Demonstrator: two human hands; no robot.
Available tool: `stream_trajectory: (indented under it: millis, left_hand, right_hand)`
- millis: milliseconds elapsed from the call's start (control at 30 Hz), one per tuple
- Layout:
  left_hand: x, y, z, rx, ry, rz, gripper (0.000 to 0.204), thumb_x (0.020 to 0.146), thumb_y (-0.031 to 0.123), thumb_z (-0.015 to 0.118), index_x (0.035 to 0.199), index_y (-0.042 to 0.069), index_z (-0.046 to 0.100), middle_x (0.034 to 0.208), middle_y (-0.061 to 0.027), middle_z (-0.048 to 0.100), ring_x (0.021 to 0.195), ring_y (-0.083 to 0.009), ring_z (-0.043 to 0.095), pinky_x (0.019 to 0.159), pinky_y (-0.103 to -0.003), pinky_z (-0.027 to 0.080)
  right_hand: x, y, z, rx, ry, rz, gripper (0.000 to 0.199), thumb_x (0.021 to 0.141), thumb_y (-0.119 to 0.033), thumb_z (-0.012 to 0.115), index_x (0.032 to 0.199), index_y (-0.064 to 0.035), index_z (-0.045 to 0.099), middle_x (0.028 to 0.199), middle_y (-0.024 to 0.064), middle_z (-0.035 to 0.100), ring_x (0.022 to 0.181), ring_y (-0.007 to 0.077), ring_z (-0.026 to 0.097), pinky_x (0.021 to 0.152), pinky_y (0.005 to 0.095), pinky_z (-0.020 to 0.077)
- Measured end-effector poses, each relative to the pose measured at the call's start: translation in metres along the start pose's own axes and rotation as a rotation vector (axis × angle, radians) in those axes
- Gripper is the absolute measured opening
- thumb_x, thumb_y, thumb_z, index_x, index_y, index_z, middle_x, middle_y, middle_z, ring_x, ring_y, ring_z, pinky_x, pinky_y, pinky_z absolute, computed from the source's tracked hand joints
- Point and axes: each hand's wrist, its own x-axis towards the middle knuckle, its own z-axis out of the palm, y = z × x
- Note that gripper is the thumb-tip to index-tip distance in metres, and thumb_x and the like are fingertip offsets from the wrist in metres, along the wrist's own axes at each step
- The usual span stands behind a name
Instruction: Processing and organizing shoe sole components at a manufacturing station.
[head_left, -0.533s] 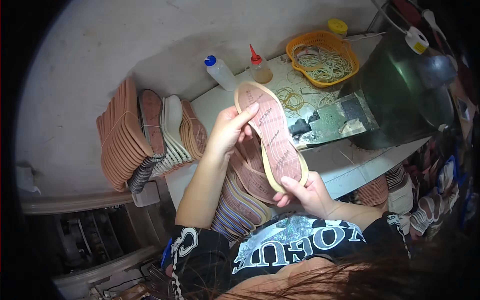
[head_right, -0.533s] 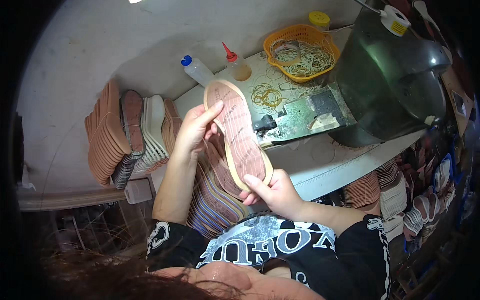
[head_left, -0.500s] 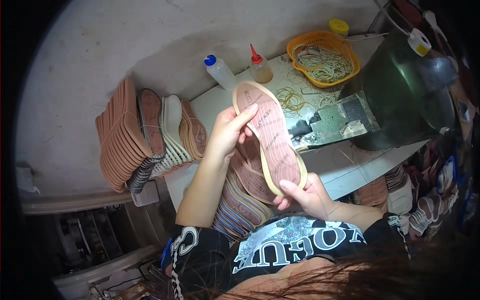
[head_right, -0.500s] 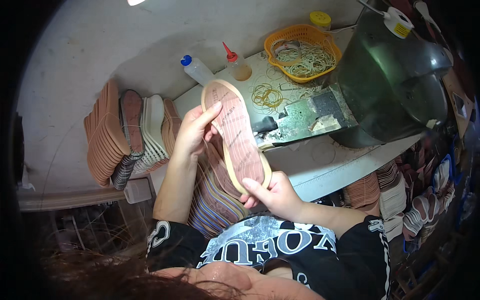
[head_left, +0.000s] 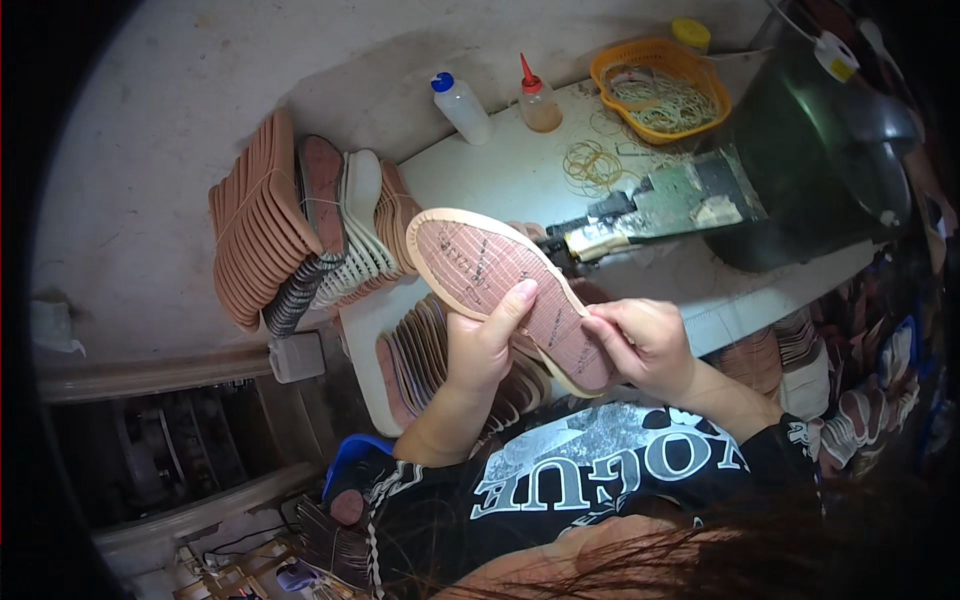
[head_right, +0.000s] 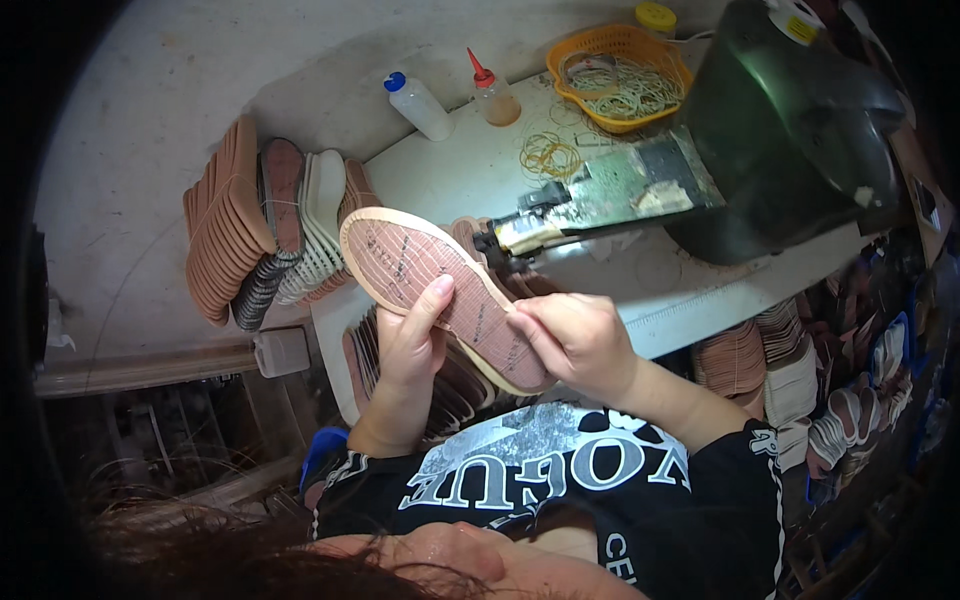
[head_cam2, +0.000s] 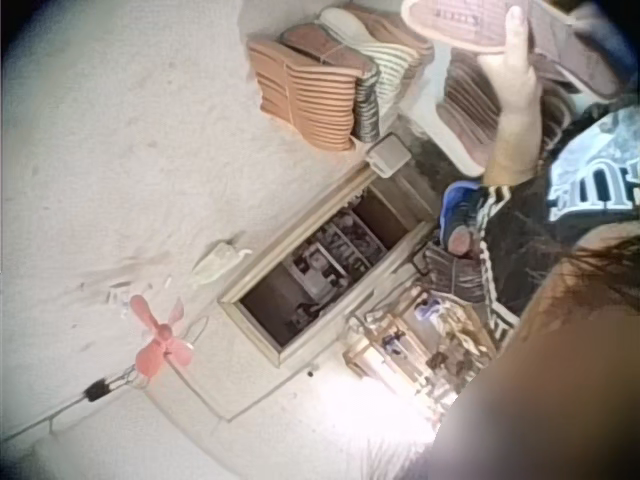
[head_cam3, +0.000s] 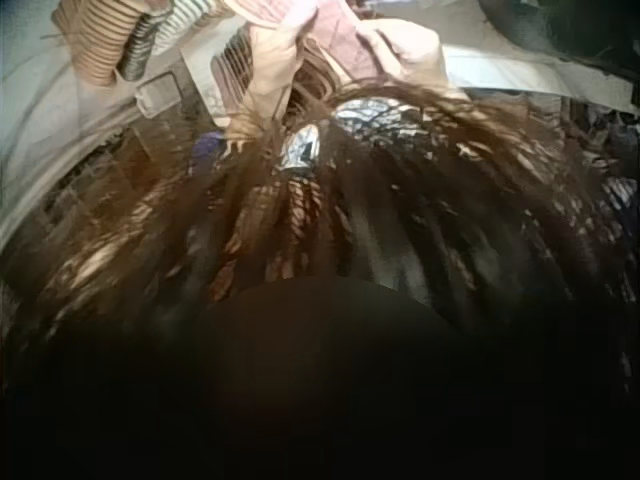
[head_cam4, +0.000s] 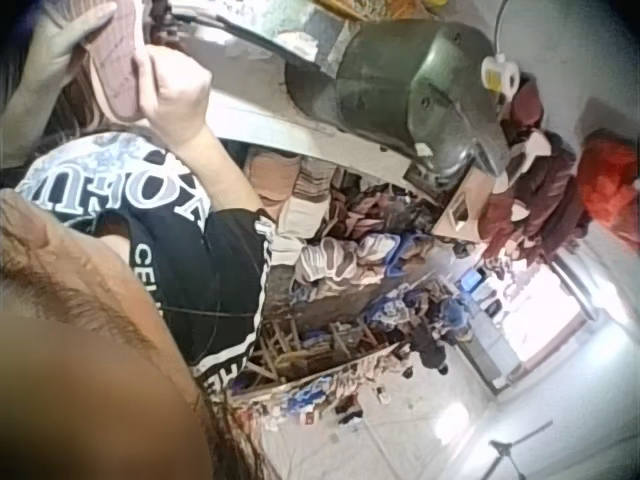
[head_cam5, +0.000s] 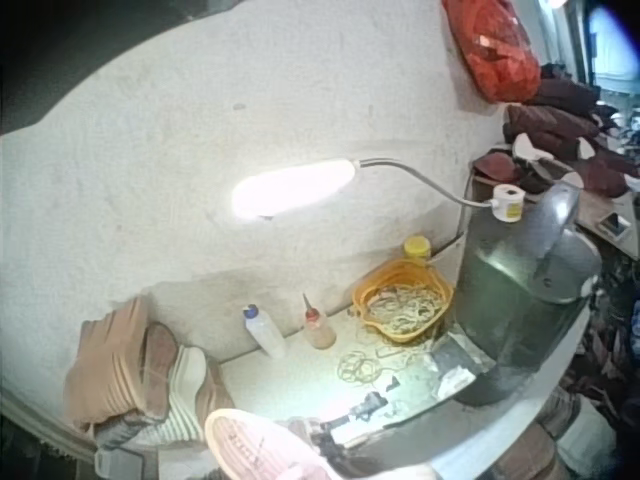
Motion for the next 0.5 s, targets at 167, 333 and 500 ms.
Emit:
stream_trajectory:
  millis: [167,333,500]
  left_hand:
    - [-0.036,-0.026,0.008,-0.081,0.077,0.186,0.031,0.088,-0.002,0.057,0.118,0.001,0.051,0.107,-0.0078,0.061,0.096,-0.0162,0.061,0.087,-0.03,0.05]
    - [-0.052,-0.024,0.012,0.016,0.138,0.206,0.033,0.088,0.0,0.058,0.12,0.0,0.049,0.104,-0.0085,0.061,0.094,-0.0158,0.062,0.083,-0.028,0.051]
    - [-0.058,-0.03,0.017,-0.09,0.177,0.132,0.026,0.09,0.002,0.057,0.115,-0.001,0.052,0.101,-0.009,0.062,0.089,-0.0156,0.063,0.079,-0.028,0.052]
  right_hand:
    - [-0.019,0.01,-0.001,0.889,-0.08,0.822,0.018,0.092,-0.016,0.059,0.081,-0.0011,0.06,0.074,-0.0033,0.059,0.067,0.0033,0.053,0.06,0.0197,0.0439]
    - [-0.02,-0.003,-0.014,0.696,-0.199,0.596,0.01,0.087,-0.012,0.064,0.088,-0.0018,0.063,0.079,0.0027,0.065,0.07,0.0095,0.061,0.063,0.0236,0.0478]
    - [-0.015,-0.007,-0.02,-0.242,-0.216,-0.342,0.01,0.081,-0.011,0.067,0.083,-0.0021,0.064,0.069,0.0113,0.063,0.061,0.0257,0.063,0.058,0.0313,0.0503]
